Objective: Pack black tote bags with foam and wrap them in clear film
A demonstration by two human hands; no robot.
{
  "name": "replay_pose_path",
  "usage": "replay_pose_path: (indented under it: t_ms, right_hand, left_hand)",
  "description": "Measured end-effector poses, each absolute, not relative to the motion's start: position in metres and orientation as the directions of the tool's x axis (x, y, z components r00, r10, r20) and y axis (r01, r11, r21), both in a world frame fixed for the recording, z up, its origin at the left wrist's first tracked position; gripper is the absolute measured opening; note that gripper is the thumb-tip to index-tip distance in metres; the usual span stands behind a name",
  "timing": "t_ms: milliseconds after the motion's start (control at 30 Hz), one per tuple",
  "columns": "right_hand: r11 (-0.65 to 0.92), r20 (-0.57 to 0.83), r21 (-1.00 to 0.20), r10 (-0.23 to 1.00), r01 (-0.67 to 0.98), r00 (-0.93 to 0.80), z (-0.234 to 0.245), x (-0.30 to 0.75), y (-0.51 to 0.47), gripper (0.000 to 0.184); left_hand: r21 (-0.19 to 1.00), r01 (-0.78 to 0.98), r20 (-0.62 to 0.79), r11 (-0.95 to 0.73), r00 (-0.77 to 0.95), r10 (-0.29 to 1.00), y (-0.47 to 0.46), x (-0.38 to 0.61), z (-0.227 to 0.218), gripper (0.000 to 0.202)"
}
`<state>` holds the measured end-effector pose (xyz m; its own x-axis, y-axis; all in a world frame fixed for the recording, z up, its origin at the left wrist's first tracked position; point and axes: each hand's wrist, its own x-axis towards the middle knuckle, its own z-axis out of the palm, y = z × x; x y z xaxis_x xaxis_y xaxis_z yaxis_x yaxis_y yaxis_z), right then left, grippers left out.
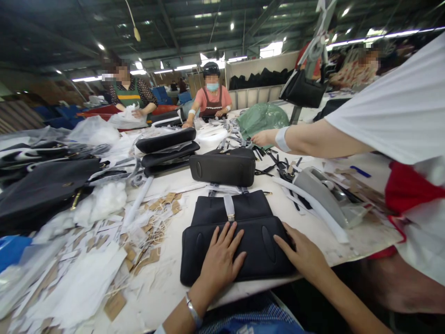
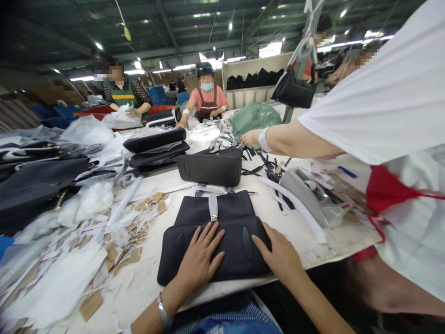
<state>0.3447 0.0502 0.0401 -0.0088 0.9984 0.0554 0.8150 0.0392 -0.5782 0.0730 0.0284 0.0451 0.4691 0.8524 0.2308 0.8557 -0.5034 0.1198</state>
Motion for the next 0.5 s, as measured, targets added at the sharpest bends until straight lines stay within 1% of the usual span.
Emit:
replay_pose_path:
  t_ms: [67, 133, 267, 300, 367, 400, 433, 500]
  right_hand:
    - [0.068, 0.109, -0.524, 0.994, 0.849, -0.012, 0.037, 0.339, 0.054, 0.06]
    - [0.072, 0.136, -0.499, 0.991, 0.863, -0.004, 0.035, 0.335, 0.056, 0.058]
    - [0.059, 0.135, -0.508, 0.991, 0.859, 0.012, 0.027, 0.339, 0.059, 0.059]
    - [0.079, 0.141, -0.507, 0.99, 0.858, -0.007, 0.024, 0.343, 0.059, 0.059]
    - [0.16, 0.176, -0.493, 0.981, 0.855, -0.083, 0.015, 0.353, 0.06, 0.054]
    - [0.241, 0.213, -0.467, 0.964, 0.851, -0.157, 0.009, 0.358, 0.061, 0.05]
    - [0.287, 0.236, -0.461, 0.952, 0.84, -0.196, 0.003, 0.363, 0.062, 0.046]
    - [0.354, 0.314, -0.44, 0.922, 0.825, -0.228, -0.011, 0.373, 0.066, 0.045]
  left_hand:
    - [0.119, 0.855, 0.224, -0.505, 0.472, 0.852, 0.028, 0.073, 0.045, 0.058]
    - [0.128, 0.85, 0.223, -0.511, 0.478, 0.85, 0.027, 0.073, 0.045, 0.058]
    - [0.16, 0.846, 0.251, -0.508, 0.463, 0.85, 0.026, 0.073, 0.047, 0.057]
    - [0.17, 0.848, 0.26, -0.502, 0.453, 0.853, 0.025, 0.073, 0.047, 0.057]
    - [0.19, 0.847, 0.273, -0.496, 0.439, 0.856, 0.022, 0.072, 0.049, 0.057]
    - [0.198, 0.845, 0.276, -0.497, 0.439, 0.855, 0.021, 0.071, 0.049, 0.057]
    - [0.203, 0.841, 0.278, -0.501, 0.441, 0.853, 0.021, 0.07, 0.049, 0.058]
    - [0.204, 0.836, 0.287, -0.51, 0.447, 0.847, 0.021, 0.068, 0.047, 0.061]
